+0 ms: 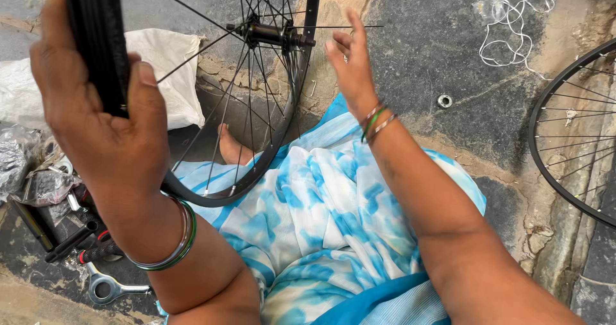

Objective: The person laces spokes into a bicycle wheel rim and threads nipples onto the spoke ends by hand.

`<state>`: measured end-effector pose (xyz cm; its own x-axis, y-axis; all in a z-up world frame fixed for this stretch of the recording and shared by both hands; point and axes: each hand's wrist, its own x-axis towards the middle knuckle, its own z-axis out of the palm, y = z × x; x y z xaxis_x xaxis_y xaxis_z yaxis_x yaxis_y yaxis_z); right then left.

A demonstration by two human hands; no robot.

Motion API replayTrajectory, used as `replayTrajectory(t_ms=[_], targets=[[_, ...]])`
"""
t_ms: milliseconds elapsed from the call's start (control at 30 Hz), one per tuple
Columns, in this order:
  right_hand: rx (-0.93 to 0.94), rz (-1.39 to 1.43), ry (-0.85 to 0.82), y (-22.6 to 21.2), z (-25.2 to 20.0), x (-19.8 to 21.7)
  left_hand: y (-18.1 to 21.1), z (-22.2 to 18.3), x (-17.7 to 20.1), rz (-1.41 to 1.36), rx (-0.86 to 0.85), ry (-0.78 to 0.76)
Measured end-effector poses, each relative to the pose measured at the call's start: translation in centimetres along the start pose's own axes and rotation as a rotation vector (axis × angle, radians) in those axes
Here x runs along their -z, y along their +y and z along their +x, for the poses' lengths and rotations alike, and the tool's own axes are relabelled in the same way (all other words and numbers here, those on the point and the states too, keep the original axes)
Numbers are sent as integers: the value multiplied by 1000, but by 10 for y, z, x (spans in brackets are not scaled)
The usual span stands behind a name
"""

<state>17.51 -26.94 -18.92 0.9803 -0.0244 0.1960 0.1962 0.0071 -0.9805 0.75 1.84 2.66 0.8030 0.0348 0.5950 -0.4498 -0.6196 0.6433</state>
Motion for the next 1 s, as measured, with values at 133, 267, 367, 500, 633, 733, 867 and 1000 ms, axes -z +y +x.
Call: replayTrajectory(t_ms=[133, 267, 367, 500, 633, 733, 867, 1000], targets=[[-578, 467, -82, 7, 42, 1, -2, -10, -4, 97, -71, 104], [-367, 735, -187, -8, 45, -8, 5, -4, -3, 148, -75, 104], [11, 645, -103, -53, 17, -27, 15, 5, 0, 246, -62, 92], [492, -171, -226, -124, -55, -75, 22, 3, 7, 326, -50, 78], [531, -409, -297, -172, -104, -113, 18, -6, 14, 450, -186, -40], [538, -423, -336, -179, -110, -122, 11, -10, 10, 376, -150, -10], [595, -451, -334, -161, -115, -121, 7, -15, 4, 307, -112, 34], [838, -761, -263, -112, -112, -107, 8, -11, -1, 345, -167, 68]])
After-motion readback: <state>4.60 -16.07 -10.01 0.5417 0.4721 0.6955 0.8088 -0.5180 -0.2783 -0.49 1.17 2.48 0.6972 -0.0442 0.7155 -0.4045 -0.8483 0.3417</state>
